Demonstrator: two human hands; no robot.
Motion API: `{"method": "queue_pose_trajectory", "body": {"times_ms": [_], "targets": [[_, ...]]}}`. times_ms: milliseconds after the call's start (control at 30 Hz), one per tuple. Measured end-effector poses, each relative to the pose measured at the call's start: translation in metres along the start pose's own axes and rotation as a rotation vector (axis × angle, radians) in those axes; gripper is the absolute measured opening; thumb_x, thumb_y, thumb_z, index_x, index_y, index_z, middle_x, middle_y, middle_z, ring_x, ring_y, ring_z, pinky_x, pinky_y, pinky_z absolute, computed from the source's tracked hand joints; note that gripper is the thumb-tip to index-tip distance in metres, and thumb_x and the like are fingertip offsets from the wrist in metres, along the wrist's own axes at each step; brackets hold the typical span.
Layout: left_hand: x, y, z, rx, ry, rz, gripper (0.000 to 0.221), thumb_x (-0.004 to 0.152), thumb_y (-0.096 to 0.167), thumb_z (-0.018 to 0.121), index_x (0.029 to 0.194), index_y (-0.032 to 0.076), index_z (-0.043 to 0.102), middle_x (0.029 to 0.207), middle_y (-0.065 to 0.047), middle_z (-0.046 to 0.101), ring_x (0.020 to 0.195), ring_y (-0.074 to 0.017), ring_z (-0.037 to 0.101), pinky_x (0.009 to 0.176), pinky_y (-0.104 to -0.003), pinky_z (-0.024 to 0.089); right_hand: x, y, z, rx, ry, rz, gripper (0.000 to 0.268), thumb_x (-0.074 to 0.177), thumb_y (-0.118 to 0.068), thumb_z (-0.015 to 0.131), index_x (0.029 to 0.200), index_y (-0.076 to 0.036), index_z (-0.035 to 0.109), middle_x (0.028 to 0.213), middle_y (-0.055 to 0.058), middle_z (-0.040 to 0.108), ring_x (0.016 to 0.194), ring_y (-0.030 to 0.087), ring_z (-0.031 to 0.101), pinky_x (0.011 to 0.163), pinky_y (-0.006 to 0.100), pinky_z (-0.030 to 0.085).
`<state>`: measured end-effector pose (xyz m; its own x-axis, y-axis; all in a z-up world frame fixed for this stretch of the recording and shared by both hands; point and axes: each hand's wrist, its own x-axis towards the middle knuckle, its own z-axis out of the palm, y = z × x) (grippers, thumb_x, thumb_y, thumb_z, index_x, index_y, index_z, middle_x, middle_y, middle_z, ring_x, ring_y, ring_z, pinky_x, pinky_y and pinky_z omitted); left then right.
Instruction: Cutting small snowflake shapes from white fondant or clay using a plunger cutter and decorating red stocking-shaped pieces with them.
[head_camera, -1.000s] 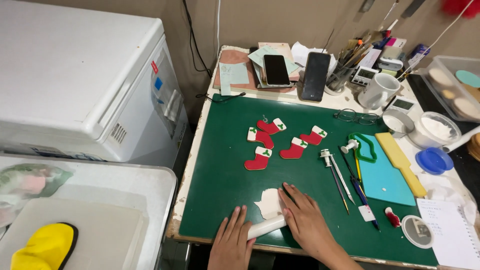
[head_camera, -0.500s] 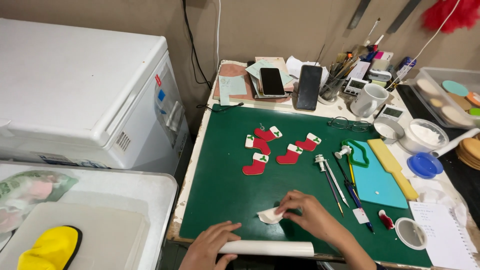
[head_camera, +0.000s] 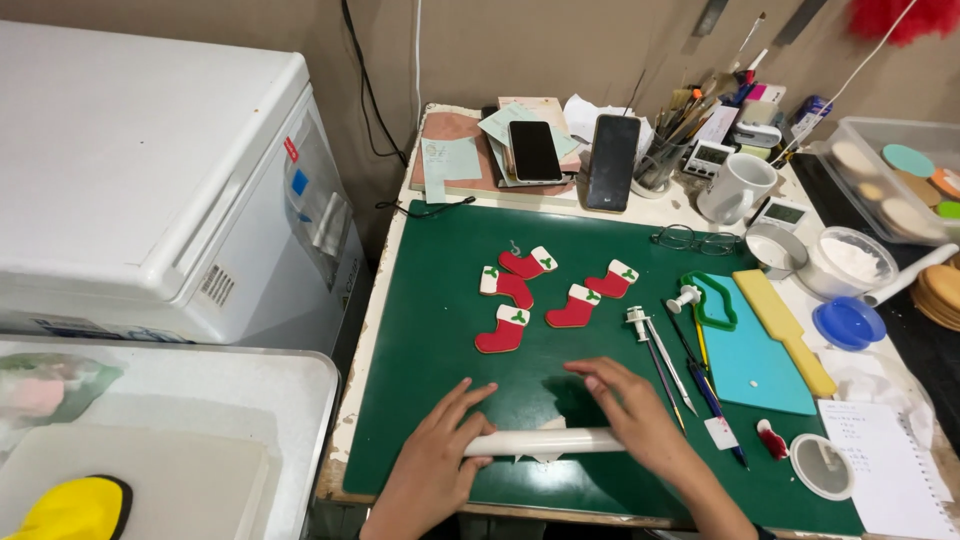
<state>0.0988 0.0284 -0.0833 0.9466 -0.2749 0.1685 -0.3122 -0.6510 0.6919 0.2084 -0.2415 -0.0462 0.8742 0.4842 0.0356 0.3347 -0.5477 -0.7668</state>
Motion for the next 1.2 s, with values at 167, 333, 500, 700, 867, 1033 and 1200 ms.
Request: {"method": "queue_pose_trajectory", "body": {"times_ms": [167,333,500,700,867,1033,1200], "targets": [[0.003,-0.01,0.036,0.102,-0.248,-0.195,0.078,0.096,0.065,0.051,0.148,0.012,0.028,0.174,-0.009,-0.001,0.16,-0.0305,-0.004,0.113,-0.052,0.02,-0.015,0.02,0.046,-0.58,0.012,-0.21,0.052,0.107,-0.034,0.037,0.156,-0.017,0.042,0.169,0.007,0.028,0.157,0.027,0.02,0.12,0.053,0.018],[0.004,-0.033,0.067,1.169,0.288,-0.017,0.097,0.102,0.081,0.016,0.167,0.01,0.009,0.173,-0.008,0.013,0.161,-0.0259,0.011,0.13,-0.045,0.009,-0.002,0.013,0.046,-0.737,0.057,-0.194,0.057,0.107,-0.04,0.029,0.163,-0.028,0.031,0.173,0.006,0.017,0.159,0.029,0.008,0.12,0.056,0.009],[0.03,-0.025,0.046,1.098,0.372,-0.067,0.079,0.104,0.058,0.023,0.165,0.01,0.013,0.175,-0.005,0.011,0.163,-0.0209,0.007,0.13,-0.05,0.006,0.021,0.007,0.045,-0.752,0.172,-0.182,0.058,0.107,-0.036,0.031,0.164,-0.023,0.025,0.174,0.012,0.008,0.16,0.035,0.002,0.121,0.064,0.003],[0.014,-0.022,0.056,0.997,0.316,-0.054,0.074,0.103,0.054,0.029,0.165,0.015,0.02,0.174,-0.001,0.019,0.162,-0.0194,0.015,0.129,-0.047,0.011,0.003,0.015,0.053,-0.766,0.251,-0.231,0.056,0.108,-0.041,0.025,0.162,-0.028,0.031,0.175,0.01,0.014,0.162,0.031,0.008,0.123,0.067,0.004],[0.032,-0.009,0.034,0.818,0.32,-0.085,0.068,0.102,0.036,0.035,0.163,0.01,0.024,0.174,-0.003,0.019,0.161,-0.0228,0.014,0.126,-0.054,0.013,0.023,0.003,0.05,-0.692,0.318,-0.234,0.056,0.109,-0.033,0.028,0.164,-0.023,0.029,0.174,0.013,0.014,0.162,0.034,0.01,0.125,0.066,0.0],[0.017,-0.012,0.049,0.904,0.319,-0.07,0.068,0.102,0.04,0.031,0.165,0.015,0.023,0.173,-0.001,0.022,0.162,-0.0197,0.016,0.128,-0.051,0.01,0.007,0.009,0.055,-0.666,0.268,-0.23,0.055,0.11,-0.042,0.021,0.16,-0.025,0.036,0.173,0.009,0.019,0.161,0.032,0.013,0.125,0.063,0.006],[0.037,-0.01,0.034,0.731,0.307,-0.089,0.064,0.103,0.032,0.036,0.162,0.009,0.027,0.173,-0.006,0.019,0.16,-0.0261,0.013,0.123,-0.06,0.013,0.03,0.0,0.049,-0.59,0.307,-0.213,0.054,0.111,-0.034,0.026,0.163,-0.024,0.03,0.174,0.01,0.014,0.162,0.034,0.01,0.123,0.069,0.007]]}}
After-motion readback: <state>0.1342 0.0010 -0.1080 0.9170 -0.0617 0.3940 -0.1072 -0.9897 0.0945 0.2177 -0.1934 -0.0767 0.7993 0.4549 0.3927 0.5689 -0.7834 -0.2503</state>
